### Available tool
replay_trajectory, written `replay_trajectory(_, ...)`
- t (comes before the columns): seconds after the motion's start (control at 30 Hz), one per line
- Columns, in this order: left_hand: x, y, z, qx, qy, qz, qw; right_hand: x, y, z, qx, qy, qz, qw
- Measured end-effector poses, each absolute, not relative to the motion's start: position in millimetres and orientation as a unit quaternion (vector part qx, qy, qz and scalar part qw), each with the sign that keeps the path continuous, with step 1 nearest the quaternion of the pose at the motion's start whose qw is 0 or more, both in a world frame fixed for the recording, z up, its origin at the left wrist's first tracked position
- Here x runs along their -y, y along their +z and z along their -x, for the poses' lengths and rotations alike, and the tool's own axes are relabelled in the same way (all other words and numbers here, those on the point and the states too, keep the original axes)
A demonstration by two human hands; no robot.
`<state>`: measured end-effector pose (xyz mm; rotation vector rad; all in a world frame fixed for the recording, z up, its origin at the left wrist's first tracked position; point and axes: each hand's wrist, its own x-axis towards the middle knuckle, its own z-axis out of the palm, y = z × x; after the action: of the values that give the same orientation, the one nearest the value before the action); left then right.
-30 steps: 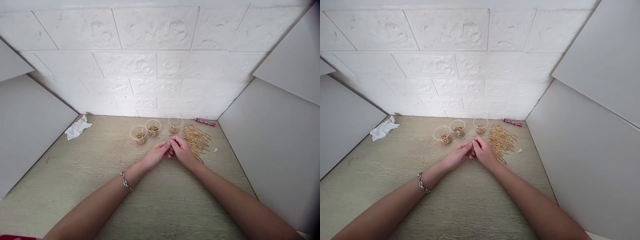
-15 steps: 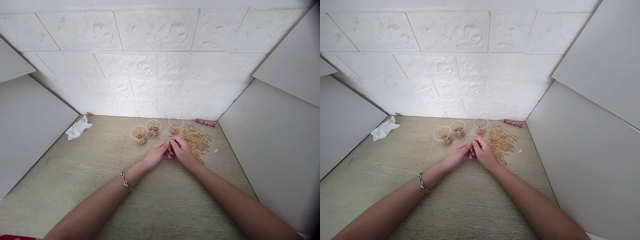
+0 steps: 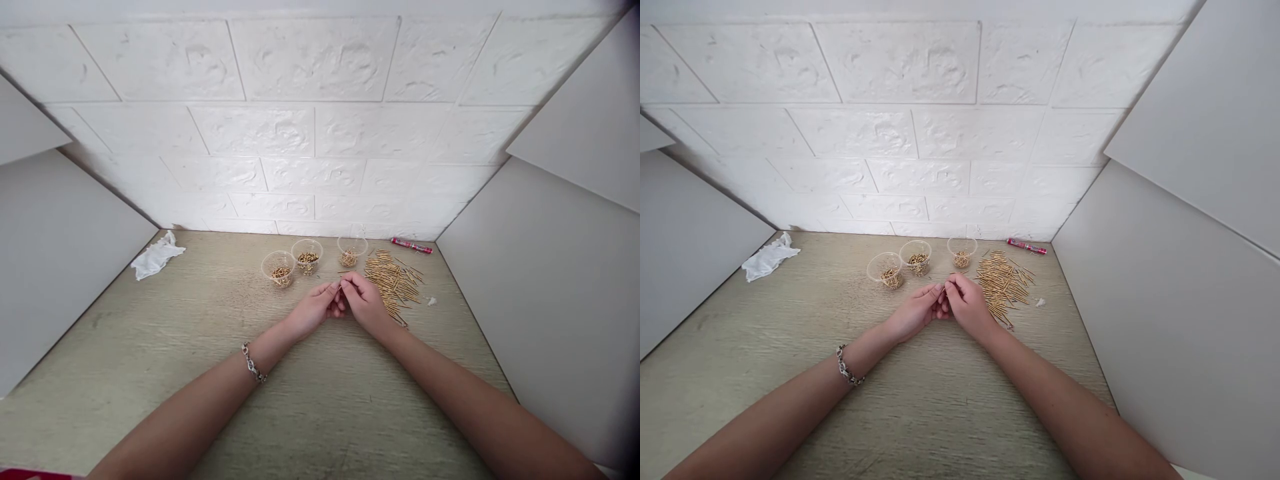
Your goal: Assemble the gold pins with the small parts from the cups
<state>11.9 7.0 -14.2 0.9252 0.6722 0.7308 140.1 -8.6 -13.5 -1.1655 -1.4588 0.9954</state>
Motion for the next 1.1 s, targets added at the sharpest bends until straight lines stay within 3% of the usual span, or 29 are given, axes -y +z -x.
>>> replay_trajectory(0.2, -7.4, -14.2, -12.0, -0.309, 0.333, -0.439, 0.775, 10.1, -14.7, -140.9, 0.619, 0.368, 0.485, 0.496)
replay_trajectory(1.1, -5.4, -11.5, -12.2, -0.319, 0.343, -0.413, 0.781, 8.4, -14.9, -142.1, 0.628, 0.381, 0.493, 0.467)
